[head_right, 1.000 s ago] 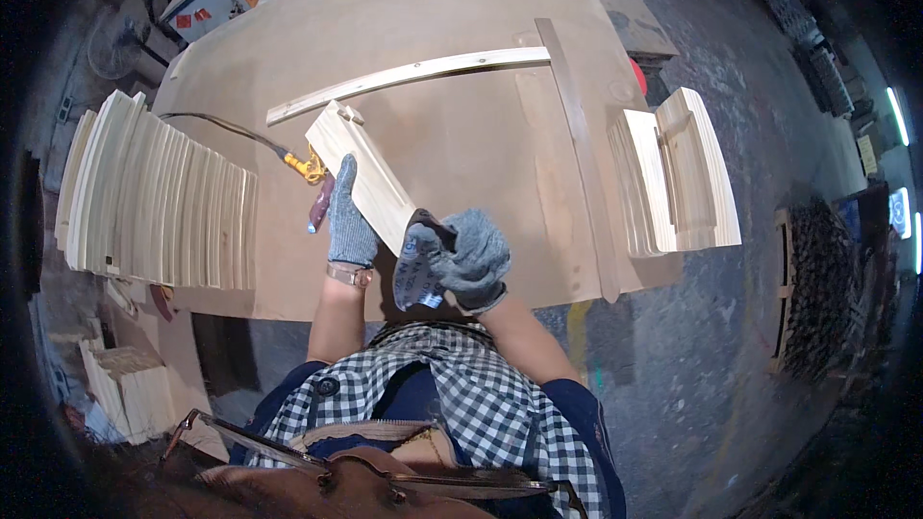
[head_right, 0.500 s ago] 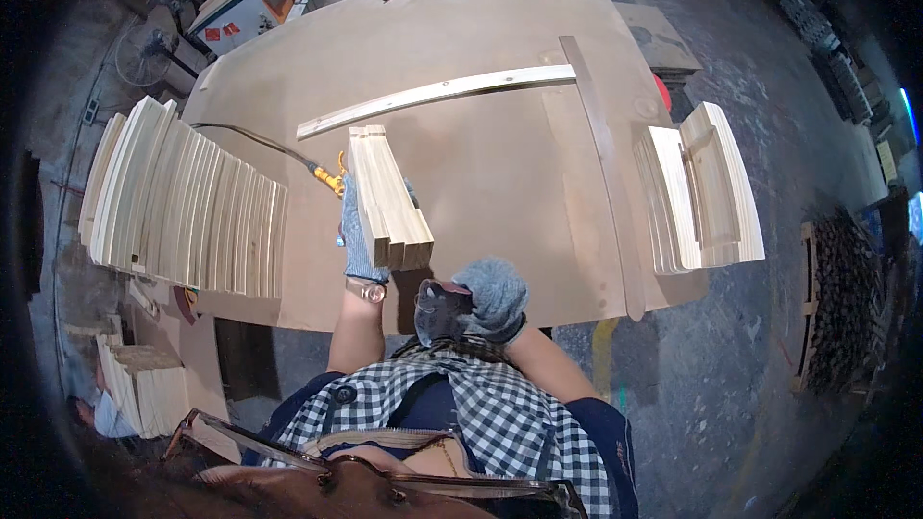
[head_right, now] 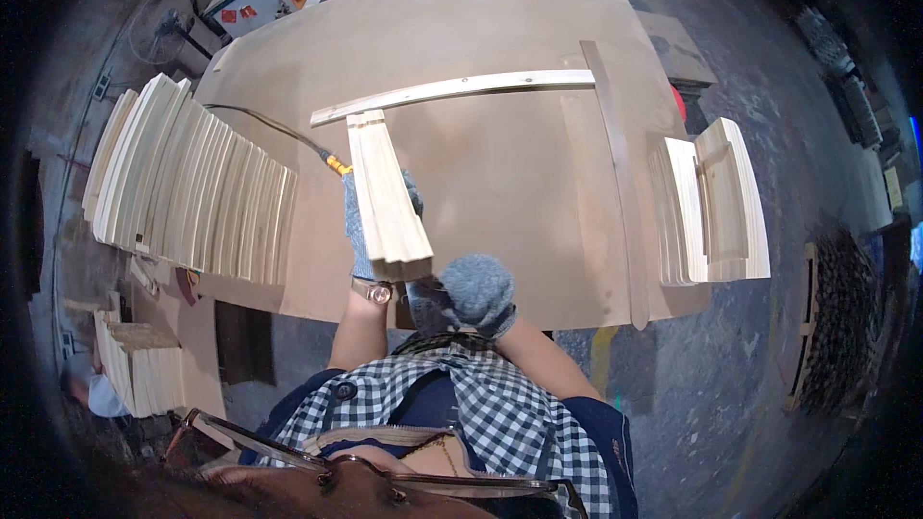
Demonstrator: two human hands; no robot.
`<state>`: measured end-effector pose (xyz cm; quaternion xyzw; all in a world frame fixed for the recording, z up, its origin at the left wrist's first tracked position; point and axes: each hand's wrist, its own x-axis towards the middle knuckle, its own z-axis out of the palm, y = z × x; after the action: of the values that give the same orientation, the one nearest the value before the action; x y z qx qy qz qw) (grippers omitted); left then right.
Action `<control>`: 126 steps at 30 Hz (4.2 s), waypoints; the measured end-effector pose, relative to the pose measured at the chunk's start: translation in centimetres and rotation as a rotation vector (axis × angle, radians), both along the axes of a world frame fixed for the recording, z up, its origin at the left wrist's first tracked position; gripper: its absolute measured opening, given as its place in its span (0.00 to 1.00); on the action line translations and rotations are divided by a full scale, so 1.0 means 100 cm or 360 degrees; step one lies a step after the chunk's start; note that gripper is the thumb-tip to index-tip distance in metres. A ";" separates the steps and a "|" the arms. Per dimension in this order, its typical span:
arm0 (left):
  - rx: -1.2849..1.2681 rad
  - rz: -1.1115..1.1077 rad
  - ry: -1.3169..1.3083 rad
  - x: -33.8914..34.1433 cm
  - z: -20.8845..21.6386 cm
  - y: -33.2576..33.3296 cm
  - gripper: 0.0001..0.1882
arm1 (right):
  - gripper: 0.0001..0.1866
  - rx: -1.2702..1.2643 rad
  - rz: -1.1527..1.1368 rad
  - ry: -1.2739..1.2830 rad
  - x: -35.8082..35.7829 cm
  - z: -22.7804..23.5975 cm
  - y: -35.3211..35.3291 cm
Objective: The recorder inspects wooden furniture components, uses sandpaper to smooth the edges, and then stacks the pieces onto a large pile.
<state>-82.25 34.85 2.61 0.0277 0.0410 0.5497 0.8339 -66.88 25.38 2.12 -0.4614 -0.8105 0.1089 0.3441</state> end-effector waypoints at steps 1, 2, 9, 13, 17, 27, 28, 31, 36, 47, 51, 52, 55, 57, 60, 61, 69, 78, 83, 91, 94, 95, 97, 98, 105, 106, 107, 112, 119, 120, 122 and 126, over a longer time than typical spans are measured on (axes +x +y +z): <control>0.0035 -0.0034 -0.0164 0.000 0.005 0.001 0.24 | 0.15 0.0004 0.0011 0.0002 -0.001 -0.003 0.000; -0.0046 -0.0054 -0.0223 0.002 0.011 -0.001 0.23 | 0.15 0.0061 0.0051 0.0095 0.000 -0.009 0.000; 0.0076 -0.0104 -0.0581 -0.013 -0.018 0.004 0.22 | 0.13 -0.0147 -0.0004 0.0514 0.007 -0.012 0.005; 0.0101 -0.0180 -0.0622 -0.004 0.005 0.002 0.23 | 0.19 -0.0492 -0.0309 0.1416 0.010 -0.004 0.008; 0.0082 -0.0142 -0.0801 -0.009 -0.006 0.003 0.21 | 0.16 -0.0563 -0.0006 0.1552 -0.011 0.023 0.012; 0.0301 -0.0089 -0.0230 -0.006 -0.006 -0.020 0.39 | 0.13 -0.0831 -0.0522 0.1080 -0.055 0.013 0.008; 0.0340 -0.0138 -0.0335 -0.004 -0.002 -0.019 0.39 | 0.14 -0.0634 -0.0493 0.0956 -0.053 0.017 0.010; 0.0224 -0.0064 -0.0221 0.005 0.023 -0.029 0.34 | 0.17 -0.0350 -0.0418 0.0796 -0.048 0.013 0.018; 0.0159 -0.0240 -0.0413 -0.003 0.030 -0.030 0.34 | 0.16 -0.0114 -0.0151 0.0808 -0.043 0.037 0.024; 0.0647 0.0252 0.1834 -0.009 -0.033 -0.030 0.25 | 0.16 0.0173 -0.0377 0.0624 -0.031 0.055 0.062; 0.0496 -0.0027 0.1203 -0.016 -0.043 -0.028 0.23 | 0.16 0.0207 -0.0598 0.0683 -0.026 0.038 0.089; 0.0467 -0.0096 0.1017 -0.016 -0.043 -0.028 0.22 | 0.18 0.0146 -0.0724 0.0736 -0.025 0.036 0.095; 0.0088 -0.0320 0.0245 -0.017 -0.027 -0.034 0.20 | 0.19 -0.0045 -0.1023 0.0513 -0.013 0.002 0.121; 0.0165 -0.0267 0.0690 -0.017 -0.033 -0.033 0.20 | 0.17 -0.0326 -0.1200 0.0392 0.003 -0.031 0.136; 0.0603 -0.0106 0.1690 -0.021 -0.047 -0.034 0.23 | 0.22 -0.0312 -0.1232 -0.0067 0.041 -0.153 0.169; 0.0996 -0.0012 0.2214 -0.022 -0.059 -0.030 0.24 | 0.29 -0.0015 -0.1101 -0.0411 0.045 -0.208 0.171; 0.1192 -0.0078 0.2548 -0.047 -0.029 -0.013 0.37 | 0.45 -0.0870 -0.0212 0.1317 0.040 -0.102 0.117; 0.1475 -0.0382 0.2523 -0.010 -0.015 -0.016 0.43 | 0.62 -0.0843 0.0167 0.1821 0.073 0.019 0.018; 0.1633 -0.0485 0.2619 0.014 -0.022 -0.022 0.44 | 0.62 -0.0515 -0.0247 0.1207 0.096 0.028 -0.009; 0.1922 -0.0832 0.2392 0.056 -0.037 -0.020 0.44 | 0.50 -0.0742 -0.0784 0.0315 0.119 0.017 -0.031; 0.1876 -0.0918 0.2490 0.069 -0.040 -0.030 0.44 | 0.49 -0.0816 -0.0832 0.0435 0.129 0.019 -0.038; 0.1899 -0.0936 0.2467 0.074 -0.036 -0.031 0.44 | 0.49 -0.0865 -0.0819 0.0470 0.133 0.019 -0.040; 0.1900 -0.1036 0.2463 0.085 -0.031 -0.031 0.43 | 0.48 -0.0877 -0.0860 0.0530 0.142 0.023 -0.046; 0.1921 -0.1051 0.2446 0.092 -0.031 -0.031 0.43 | 0.47 -0.0889 -0.0870 0.0589 0.148 0.025 -0.048; 0.1436 -0.1018 0.1970 0.154 -0.029 -0.025 0.37 | 0.39 -0.0441 -0.1211 0.0648 0.237 0.067 -0.053; 0.1229 -0.1081 0.1984 0.165 -0.028 -0.021 0.34 | 0.38 -0.0240 -0.1293 0.0693 0.257 0.076 -0.058; 0.1028 -0.1144 0.1990 0.177 -0.026 -0.017 0.32 | 0.35 -0.0199 -0.1476 0.0793 0.282 0.075 -0.063; 0.0176 -0.1017 0.1049 0.277 -0.007 -0.011 0.24 | 0.33 -0.0339 -0.1786 0.0315 0.365 0.105 -0.068; -0.0095 -0.0929 0.0722 0.381 -0.021 -0.012 0.21 | 0.42 -0.1240 -0.1543 -0.0337 0.428 0.079 -0.038; -0.0077 -0.0925 0.0706 0.387 -0.023 -0.013 0.22 | 0.42 -0.1294 -0.1407 -0.0289 0.432 0.073 -0.037; -0.0090 -0.0921 0.0696 0.395 -0.019 -0.016 0.23 | 0.42 -0.1380 -0.1354 -0.0197 0.431 0.071 -0.038; -0.0151 -0.0719 0.1065 0.410 -0.011 -0.026 0.24 | 0.41 -0.1511 -0.1232 -0.0051 0.434 0.069 -0.038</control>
<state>-41.21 32.26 1.47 0.1749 0.3283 0.3108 0.8746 -23.47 21.54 8.97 -0.8268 -0.4521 0.3184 0.1034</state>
